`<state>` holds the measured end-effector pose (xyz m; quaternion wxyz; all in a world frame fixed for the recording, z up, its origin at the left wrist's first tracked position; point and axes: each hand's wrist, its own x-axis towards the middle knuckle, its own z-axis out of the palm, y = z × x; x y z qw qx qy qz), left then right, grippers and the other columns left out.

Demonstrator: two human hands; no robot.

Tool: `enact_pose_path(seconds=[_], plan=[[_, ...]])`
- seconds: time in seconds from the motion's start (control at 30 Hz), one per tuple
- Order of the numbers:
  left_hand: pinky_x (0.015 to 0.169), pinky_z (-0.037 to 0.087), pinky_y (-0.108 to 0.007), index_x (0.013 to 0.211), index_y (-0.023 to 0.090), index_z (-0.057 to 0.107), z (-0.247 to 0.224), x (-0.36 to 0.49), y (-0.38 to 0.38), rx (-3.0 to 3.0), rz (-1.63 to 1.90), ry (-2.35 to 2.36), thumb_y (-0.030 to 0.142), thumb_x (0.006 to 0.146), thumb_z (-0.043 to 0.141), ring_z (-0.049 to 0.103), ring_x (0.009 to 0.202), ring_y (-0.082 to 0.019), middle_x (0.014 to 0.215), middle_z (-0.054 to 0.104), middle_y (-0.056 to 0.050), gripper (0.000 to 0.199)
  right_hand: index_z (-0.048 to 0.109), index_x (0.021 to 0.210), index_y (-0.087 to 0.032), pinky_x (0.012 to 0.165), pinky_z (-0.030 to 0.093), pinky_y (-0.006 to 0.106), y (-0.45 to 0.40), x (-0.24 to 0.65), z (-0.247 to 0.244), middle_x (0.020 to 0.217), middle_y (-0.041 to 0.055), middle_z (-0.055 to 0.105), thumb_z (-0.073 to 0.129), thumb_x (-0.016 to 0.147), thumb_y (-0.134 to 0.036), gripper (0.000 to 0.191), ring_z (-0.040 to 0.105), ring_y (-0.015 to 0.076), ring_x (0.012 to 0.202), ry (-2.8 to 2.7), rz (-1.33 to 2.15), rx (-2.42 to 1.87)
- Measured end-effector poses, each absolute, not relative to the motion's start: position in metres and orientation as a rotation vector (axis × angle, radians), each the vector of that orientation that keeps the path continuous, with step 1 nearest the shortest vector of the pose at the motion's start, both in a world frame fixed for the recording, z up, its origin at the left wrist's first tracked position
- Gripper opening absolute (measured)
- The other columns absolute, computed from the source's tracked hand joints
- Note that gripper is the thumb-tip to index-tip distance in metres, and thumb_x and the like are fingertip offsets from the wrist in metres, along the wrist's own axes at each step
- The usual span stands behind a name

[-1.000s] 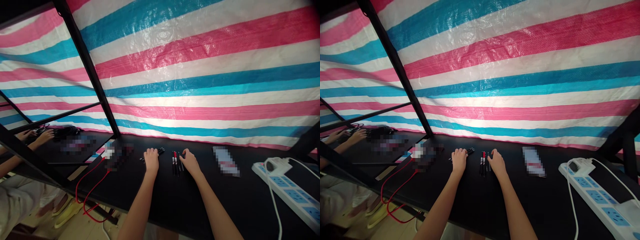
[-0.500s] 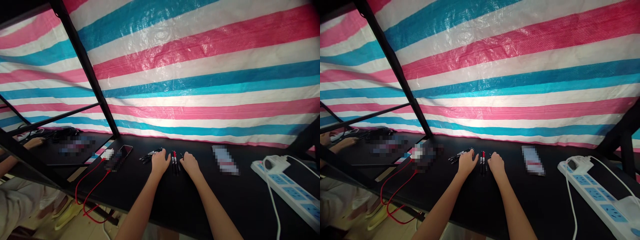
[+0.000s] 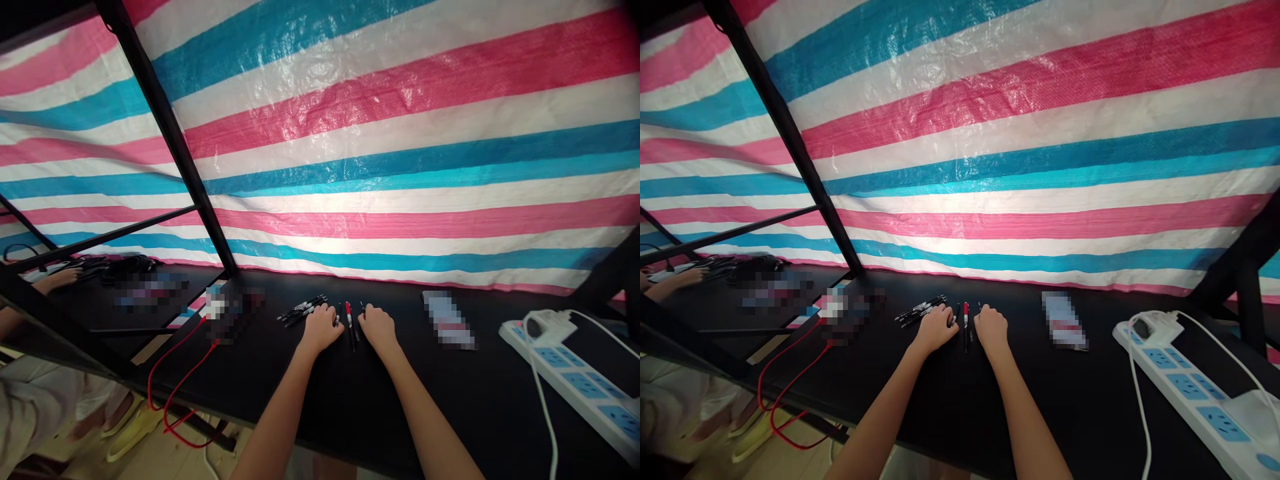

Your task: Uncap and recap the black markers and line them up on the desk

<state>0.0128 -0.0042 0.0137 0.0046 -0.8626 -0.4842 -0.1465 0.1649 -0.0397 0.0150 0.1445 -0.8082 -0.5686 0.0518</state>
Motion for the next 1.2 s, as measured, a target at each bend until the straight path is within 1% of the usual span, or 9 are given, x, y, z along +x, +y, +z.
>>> enact_pose_path(seconds=[0.1,0.23,0.33,0.43,0.5,0.57,0.73,0.87,1.2], plan=[[0.064,0.035,-0.025,0.073,0.018,0.051,0.014,0.011,-0.002,-2.725,-0.439,-1.553,0.03,0.08,0.044,0.052,0.081,-0.016,0.084,0.054,-0.003,0.016,0.058,0.083,-0.014,0.064,0.039,0.031,-0.038,0.169,0.014,0.081,0.0138,0.062,0.036,0.085,-0.029,0.026,0.06,0.0243,0.077,-1.562,0.221,-2.296],[0.062,0.035,-0.025,0.072,0.018,0.05,0.014,0.009,0.001,-2.74,-0.512,-1.591,0.03,0.084,0.041,0.052,0.074,-0.014,0.078,0.055,-0.002,0.019,0.06,0.078,-0.018,0.061,0.039,0.028,-0.032,0.179,0.009,0.076,0.0093,0.062,0.035,0.085,-0.038,0.032,0.059,0.0223,0.075,-1.331,0.396,-2.14],[0.059,0.034,-0.024,0.078,0.018,0.051,0.018,0.008,0.0,-2.732,-0.639,-1.592,0.032,0.088,0.035,0.051,0.069,-0.013,0.074,0.055,-0.001,0.023,0.06,0.079,-0.018,0.054,0.038,0.026,-0.026,0.184,0.003,0.066,0.0055,0.061,0.037,0.082,-0.043,0.034,0.056,0.017,0.059,-1.137,0.554,-1.787],[0.066,0.036,-0.025,0.085,0.019,0.052,0.025,0.009,-0.003,-2.672,-0.815,-1.507,0.033,0.09,0.031,0.051,0.077,-0.013,0.08,0.057,-0.002,0.026,0.06,0.082,-0.015,0.042,0.034,0.023,-0.022,0.185,0.003,0.066,0.0058,0.062,0.044,0.076,-0.051,0.04,0.049,0.012,0.044,-0.924,0.745,-1.4],[0.072,0.036,-0.026,0.088,0.02,0.053,0.029,0.009,-0.005,-2.659,-0.852,-1.422,0.032,0.09,0.032,0.05,0.083,-0.014,0.085,0.057,-0.003,0.025,0.06,0.083,-0.013,0.04,0.035,0.022,-0.022,0.184,0.007,0.072,0.0082,0.063,0.05,0.071,-0.054,0.044,0.051,0.0117,0.046,-0.788,0.817,-1.226],[0.074,0.036,-0.028,0.088,0.02,0.054,0.031,0.01,-0.006,-2.671,-0.823,-1.357,0.031,0.09,0.034,0.048,0.085,-0.015,0.087,0.058,-0.003,0.023,0.061,0.085,-0.012,0.043,0.039,0.022,-0.024,0.185,0.011,0.074,0.0092,0.064,0.054,0.068,-0.054,0.046,0.054,0.0125,0.051,-0.701,0.833,-1.117],[0.074,0.035,-0.029,0.088,0.02,0.054,0.027,0.01,-0.004,-2.674,-0.79,-1.282,0.03,0.09,0.033,0.047,0.084,-0.016,0.085,0.057,-0.003,0.024,0.061,0.084,-0.014,0.046,0.042,0.023,-0.026,0.189,0.016,0.073,0.0072,0.064,0.055,0.07,-0.052,0.041,0.056,0.0126,0.053,-0.653,0.819,-1.018],[0.074,0.035,-0.029,0.089,0.02,0.055,0.025,0.01,-0.003,-2.657,-0.802,-1.287,0.03,0.09,0.033,0.047,0.084,-0.016,0.086,0.057,-0.003,0.024,0.06,0.081,-0.014,0.044,0.041,0.021,-0.026,0.19,0.016,0.068,0.0056,0.063,0.058,0.068,-0.05,0.038,0.054,0.0106,0.05,-0.634,0.834,-0.993],[0.075,0.035,-0.029,0.09,0.02,0.054,0.027,0.01,-0.004,-2.657,-0.777,-1.294,0.031,0.09,0.033,0.046,0.084,-0.016,0.086,0.056,-0.003,0.024,0.059,0.08,-0.014,0.04,0.035,0.02,-0.026,0.191,0.016,0.066,0.0049,0.061,0.057,0.068,-0.05,0.038,0.052,0.0101,0.047,-0.627,0.831,-0.981]])
